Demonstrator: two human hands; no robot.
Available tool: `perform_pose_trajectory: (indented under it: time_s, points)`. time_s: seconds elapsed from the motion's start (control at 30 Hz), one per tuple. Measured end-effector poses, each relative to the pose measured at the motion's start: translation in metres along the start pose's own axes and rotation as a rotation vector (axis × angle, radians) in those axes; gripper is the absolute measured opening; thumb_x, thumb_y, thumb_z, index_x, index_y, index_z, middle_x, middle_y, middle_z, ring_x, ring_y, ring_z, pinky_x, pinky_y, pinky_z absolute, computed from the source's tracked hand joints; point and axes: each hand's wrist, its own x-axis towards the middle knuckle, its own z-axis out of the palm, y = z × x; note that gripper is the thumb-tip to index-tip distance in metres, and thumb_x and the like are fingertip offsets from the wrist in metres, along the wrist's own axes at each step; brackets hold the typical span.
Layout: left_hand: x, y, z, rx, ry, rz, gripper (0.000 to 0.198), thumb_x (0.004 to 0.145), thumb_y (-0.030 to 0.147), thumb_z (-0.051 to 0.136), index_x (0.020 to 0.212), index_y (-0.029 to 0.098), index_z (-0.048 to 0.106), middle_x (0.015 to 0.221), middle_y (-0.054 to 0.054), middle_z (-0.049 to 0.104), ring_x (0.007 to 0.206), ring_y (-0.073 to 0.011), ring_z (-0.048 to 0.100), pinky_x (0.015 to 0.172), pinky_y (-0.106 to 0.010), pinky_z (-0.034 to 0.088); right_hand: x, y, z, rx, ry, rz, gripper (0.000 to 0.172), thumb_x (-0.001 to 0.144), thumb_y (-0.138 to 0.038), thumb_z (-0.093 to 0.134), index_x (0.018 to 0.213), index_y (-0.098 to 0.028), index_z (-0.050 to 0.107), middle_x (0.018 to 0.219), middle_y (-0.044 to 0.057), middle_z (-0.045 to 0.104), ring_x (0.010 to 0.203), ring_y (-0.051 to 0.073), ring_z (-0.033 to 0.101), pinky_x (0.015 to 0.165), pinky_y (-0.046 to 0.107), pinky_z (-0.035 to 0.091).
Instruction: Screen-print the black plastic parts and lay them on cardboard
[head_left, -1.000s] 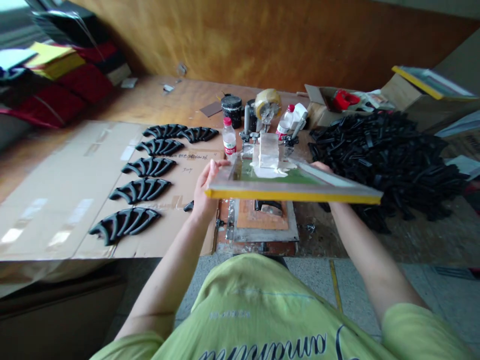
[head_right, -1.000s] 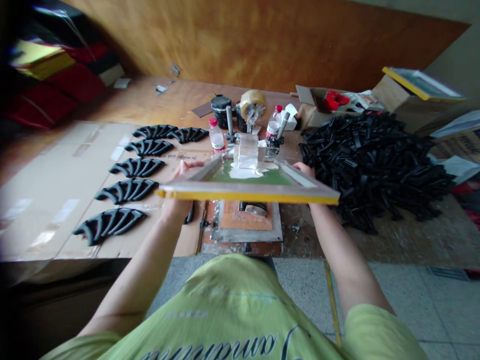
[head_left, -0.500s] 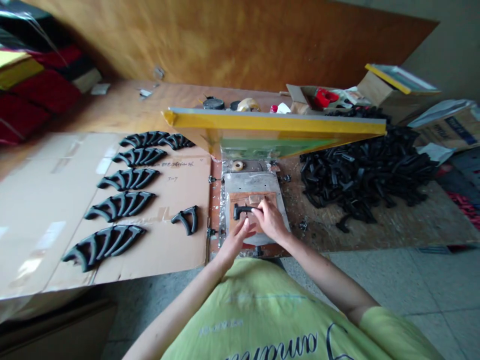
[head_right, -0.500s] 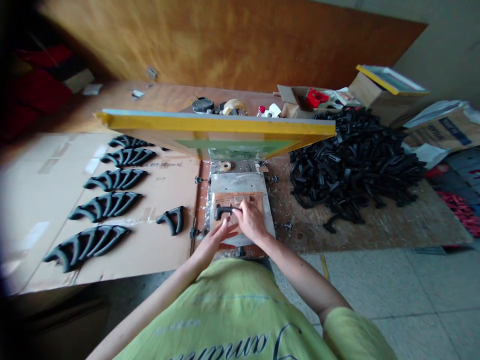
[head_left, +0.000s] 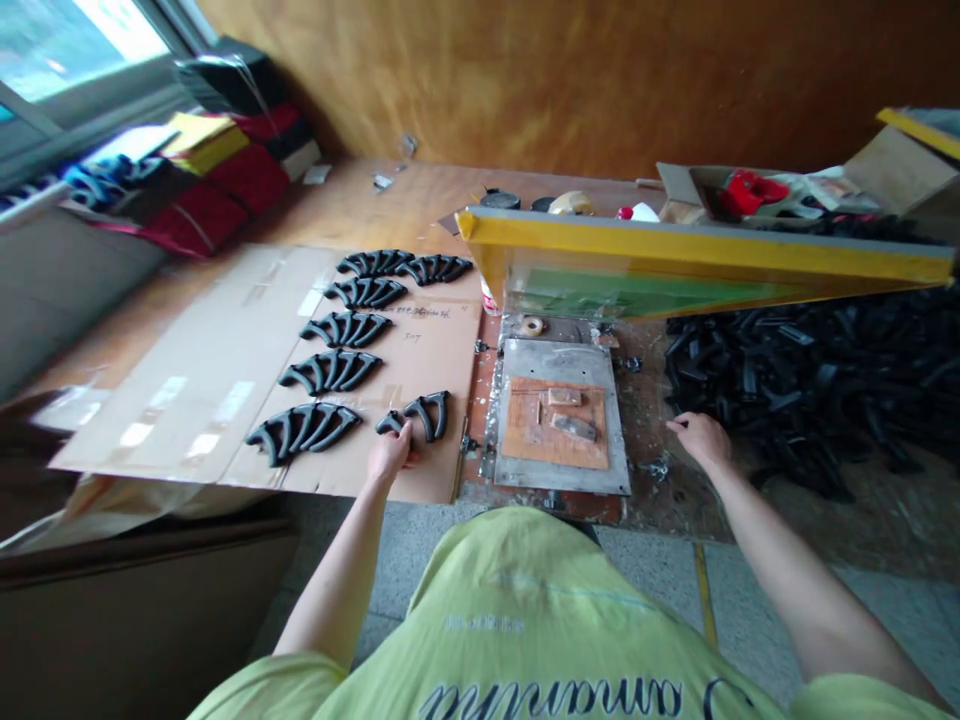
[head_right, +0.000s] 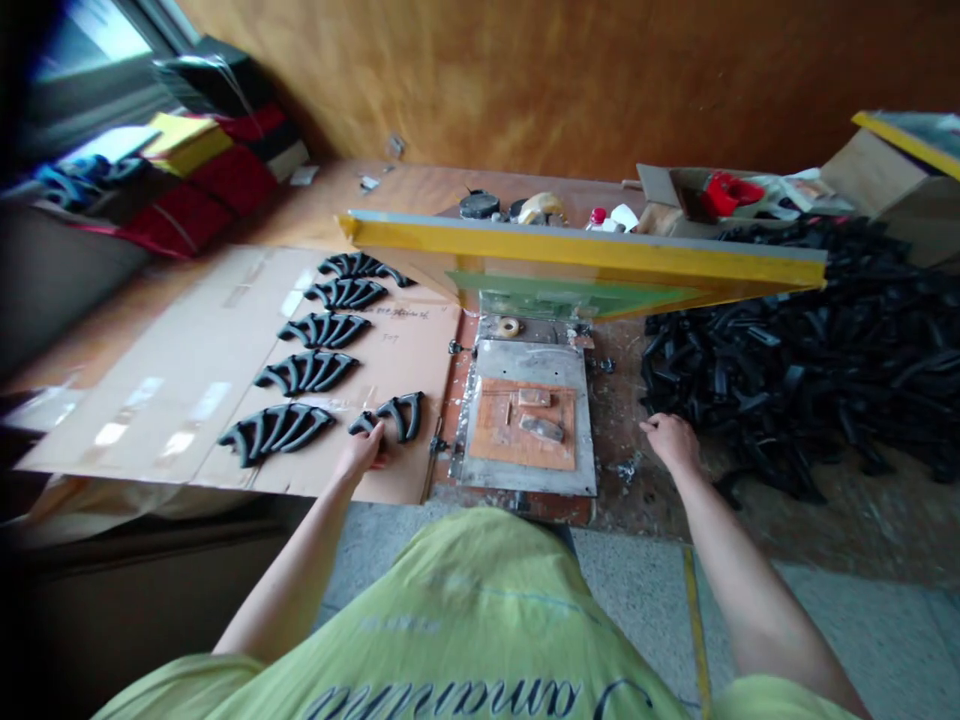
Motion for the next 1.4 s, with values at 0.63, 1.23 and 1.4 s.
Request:
perform_pose_trajectory:
  time_s: [0.63, 1.23, 1.4]
  points:
    - [-0.103, 0.26, -0.01, -0.862, -0.262, 0.765, 0.06, 0.096, 0.065, 0.035, 0.122, 0.017, 0.059, 0.069, -0.001, 0.06, 0.054, -0.0099, 0.059, 0.056, -0.021, 0.047, -0.075, -0.193, -0.001, 0.142, 0.159, -0.911, 0.037, 0.092, -0.011, 0.052, 0.118, -0.026, 0.073, 0.105, 0.01, 0.068, 0.1, 0.023, 0.057, 0.091, 0.038, 0.048]
    - [-0.071, 0.076, 0.082, -0.424, -0.408, 0.387, 0.083, 0.08, 0.054, 0.065, 0.152, 0.022, 0.04, 0.077, 0.0, 0.066, 0.058, -0.0128, 0.057, 0.051, -0.022, 0.039, -0.043, -0.237, -0.084, 0.079, 0.193, -0.755, 0.031, 0.08, -0.028, 0.076, 0.108, -0.019, 0.066, 0.102, 0.009, 0.068, 0.098, 0.026, 0.062, 0.082, 0.036, 0.05]
    - [-0.066, 0.073, 0.08, -0.397, -0.426, 0.388, 0.078, 0.082, 0.056, 0.063, 0.15, 0.023, 0.043, 0.078, -0.001, 0.067, 0.057, -0.0132, 0.057, 0.05, -0.022, 0.04, -0.08, -0.209, -0.062, 0.007, 0.048, -0.95, 0.015, 0.089, -0.011, 0.055, 0.09, -0.018, 0.068, 0.09, 0.007, 0.071, 0.084, 0.019, 0.063, 0.071, 0.029, 0.045]
